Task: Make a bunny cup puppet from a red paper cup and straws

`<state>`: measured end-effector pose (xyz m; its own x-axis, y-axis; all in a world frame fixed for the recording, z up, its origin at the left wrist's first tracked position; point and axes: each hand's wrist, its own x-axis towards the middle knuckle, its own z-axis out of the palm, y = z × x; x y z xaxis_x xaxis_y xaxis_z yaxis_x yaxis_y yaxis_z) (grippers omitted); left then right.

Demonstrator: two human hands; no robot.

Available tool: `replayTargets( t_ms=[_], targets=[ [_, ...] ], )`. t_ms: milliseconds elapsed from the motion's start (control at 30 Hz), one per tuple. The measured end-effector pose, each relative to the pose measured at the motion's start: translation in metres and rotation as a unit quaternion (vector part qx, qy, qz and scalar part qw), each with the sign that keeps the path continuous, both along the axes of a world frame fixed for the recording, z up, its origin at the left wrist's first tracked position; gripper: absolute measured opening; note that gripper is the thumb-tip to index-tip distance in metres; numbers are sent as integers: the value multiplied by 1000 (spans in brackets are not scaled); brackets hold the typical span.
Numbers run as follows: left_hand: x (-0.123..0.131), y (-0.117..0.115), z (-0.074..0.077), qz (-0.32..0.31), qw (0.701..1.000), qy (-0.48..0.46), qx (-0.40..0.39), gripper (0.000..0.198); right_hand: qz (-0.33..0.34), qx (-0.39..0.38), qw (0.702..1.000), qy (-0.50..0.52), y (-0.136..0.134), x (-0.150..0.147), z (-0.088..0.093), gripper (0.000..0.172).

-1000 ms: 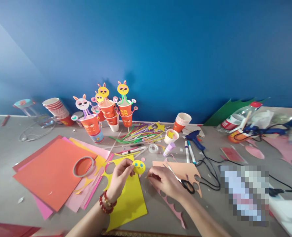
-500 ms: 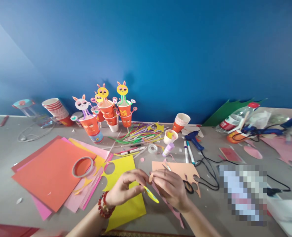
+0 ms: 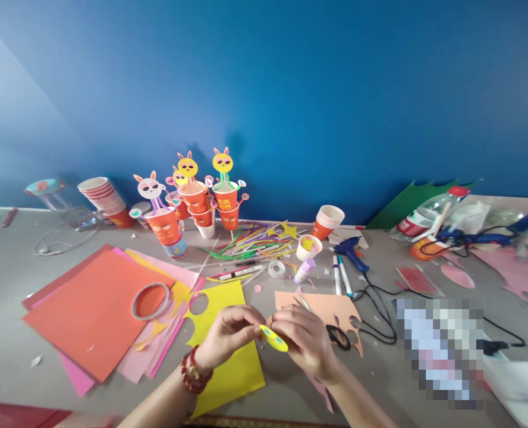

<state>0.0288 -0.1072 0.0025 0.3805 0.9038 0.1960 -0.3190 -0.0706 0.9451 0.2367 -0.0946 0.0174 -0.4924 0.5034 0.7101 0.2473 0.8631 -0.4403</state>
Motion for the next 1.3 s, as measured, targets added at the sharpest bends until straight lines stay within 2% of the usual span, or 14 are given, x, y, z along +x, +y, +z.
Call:
replayTargets(
  t_ms=[133,300,367,467,533,667,767,867,1033,1200,1300],
  targets=[
    [-1,0,-12,-38,993,-69,-92,11,13,-123,992,33,-1,1,-2,24],
    [0,0,-16,-75,973,-132,-175,14,81,-277,954,78,2,-4,3,4],
    [-1,0,-14,-70,976,-125,-167,15,77,-356,926,99,3,-4,0,8],
    [-6,-2,-13,-24,988,-88,-124,13,55,-494,859,123,5,-1,-6,19],
    [-11,-3,-13,6,995,-42,-90,13,39,-547,826,129,7,3,-6,22],
    [-12,-3,-10,52,994,88,31,15,15,-566,820,84,9,9,6,21],
    [-7,-2,-3,55,977,151,138,14,-4,-533,846,10,10,11,14,11],
    [0,-2,5,37,965,178,191,9,-19,-487,870,-71,13,11,18,9],
    [5,-5,10,19,960,183,212,10,-31,-444,886,-129,17,9,21,14],
    [5,-6,10,18,963,174,205,9,-16,-468,881,-67,19,6,21,11],
    [6,-5,5,30,975,157,155,13,-4,-483,876,-13,19,4,17,7]
  ],
)
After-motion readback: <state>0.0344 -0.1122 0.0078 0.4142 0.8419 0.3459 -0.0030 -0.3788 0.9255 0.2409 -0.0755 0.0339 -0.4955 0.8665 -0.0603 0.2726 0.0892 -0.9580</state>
